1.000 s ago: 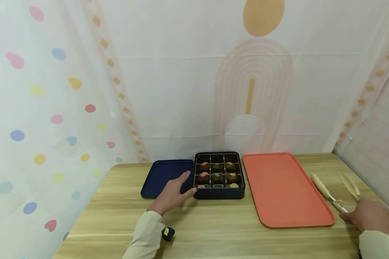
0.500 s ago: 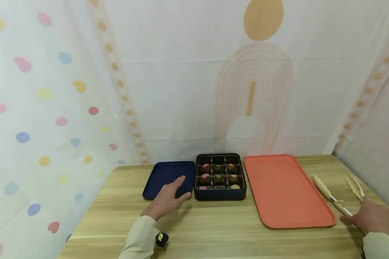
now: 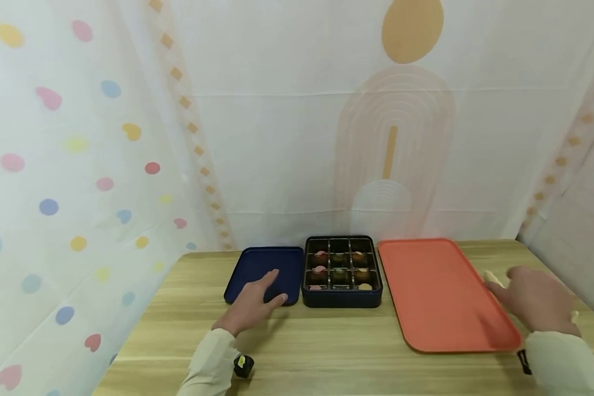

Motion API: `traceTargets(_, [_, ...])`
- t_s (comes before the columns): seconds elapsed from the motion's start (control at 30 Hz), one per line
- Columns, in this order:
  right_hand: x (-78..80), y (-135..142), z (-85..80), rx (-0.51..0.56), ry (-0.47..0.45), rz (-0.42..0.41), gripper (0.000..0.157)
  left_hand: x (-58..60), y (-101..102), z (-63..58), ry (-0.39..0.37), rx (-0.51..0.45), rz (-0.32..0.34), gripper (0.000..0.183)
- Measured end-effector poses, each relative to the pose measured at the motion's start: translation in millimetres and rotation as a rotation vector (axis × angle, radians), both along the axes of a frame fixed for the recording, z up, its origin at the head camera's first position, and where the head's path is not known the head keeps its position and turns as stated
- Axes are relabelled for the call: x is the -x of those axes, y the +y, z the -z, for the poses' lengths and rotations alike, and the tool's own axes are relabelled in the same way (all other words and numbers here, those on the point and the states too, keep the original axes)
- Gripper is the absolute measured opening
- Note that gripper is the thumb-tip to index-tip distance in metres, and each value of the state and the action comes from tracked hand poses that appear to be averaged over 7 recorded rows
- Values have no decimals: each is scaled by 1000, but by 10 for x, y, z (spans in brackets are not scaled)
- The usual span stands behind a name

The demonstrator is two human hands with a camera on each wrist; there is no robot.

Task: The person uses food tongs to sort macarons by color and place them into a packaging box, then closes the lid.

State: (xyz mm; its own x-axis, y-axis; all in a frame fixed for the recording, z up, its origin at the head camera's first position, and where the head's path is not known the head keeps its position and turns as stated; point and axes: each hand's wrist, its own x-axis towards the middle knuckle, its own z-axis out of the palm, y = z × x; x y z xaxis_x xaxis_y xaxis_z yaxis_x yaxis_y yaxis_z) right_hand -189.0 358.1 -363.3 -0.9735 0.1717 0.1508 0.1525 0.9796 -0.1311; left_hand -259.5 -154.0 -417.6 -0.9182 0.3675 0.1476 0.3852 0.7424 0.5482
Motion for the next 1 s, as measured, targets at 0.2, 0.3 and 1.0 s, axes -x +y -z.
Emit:
traceTargets(0.2, [272,-520,-152,119,37,-156,59,35,-165,5,-6,-17,-61,70])
traceTargets(0.3, [367,-756,-136,178,82,-229,62,44,-285,5,-10,-44,-103,70])
traceTargets(1.0, [779,-1654,37,385,153,-440,65,133,-704,126,17,-78,-249,67])
